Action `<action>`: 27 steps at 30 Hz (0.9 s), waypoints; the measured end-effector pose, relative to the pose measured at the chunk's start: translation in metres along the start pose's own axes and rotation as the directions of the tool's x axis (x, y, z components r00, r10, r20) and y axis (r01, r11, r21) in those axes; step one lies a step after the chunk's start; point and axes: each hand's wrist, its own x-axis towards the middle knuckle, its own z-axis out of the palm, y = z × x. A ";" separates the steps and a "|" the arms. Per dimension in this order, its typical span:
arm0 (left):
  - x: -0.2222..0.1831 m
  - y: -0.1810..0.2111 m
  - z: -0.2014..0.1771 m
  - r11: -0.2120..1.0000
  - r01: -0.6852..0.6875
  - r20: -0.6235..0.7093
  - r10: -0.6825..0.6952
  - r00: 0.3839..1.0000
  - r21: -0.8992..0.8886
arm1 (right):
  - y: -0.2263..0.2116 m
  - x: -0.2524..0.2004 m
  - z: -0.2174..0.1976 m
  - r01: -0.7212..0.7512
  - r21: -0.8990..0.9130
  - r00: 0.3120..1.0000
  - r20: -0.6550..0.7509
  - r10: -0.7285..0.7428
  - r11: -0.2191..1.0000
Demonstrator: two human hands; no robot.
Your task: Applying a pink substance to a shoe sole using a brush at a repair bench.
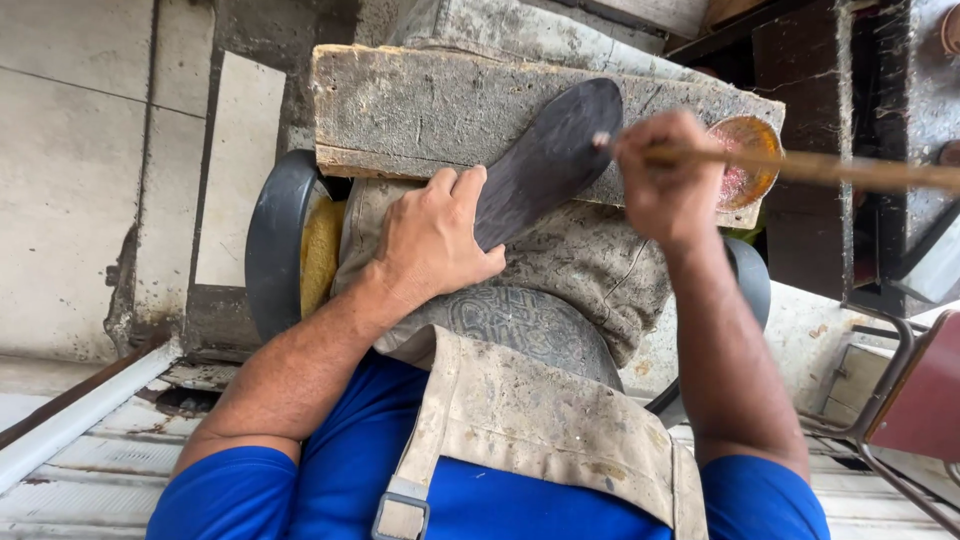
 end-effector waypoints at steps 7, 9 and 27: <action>0.000 0.001 -0.001 1.000 -0.011 0.023 0.011 1.000 0.006 | 0.004 0.016 0.003 -0.011 0.042 1.000 -0.017 0.012 0.999; 0.000 0.004 -0.002 1.000 -0.003 0.009 0.003 1.000 0.018 | 0.019 0.047 -0.002 0.031 0.027 0.998 -0.049 -0.030 0.999; 0.018 0.000 -0.010 0.998 -0.065 -0.150 0.067 0.986 0.021 | -0.034 -0.026 -0.021 -0.127 0.100 0.957 -0.251 0.148 0.987</action>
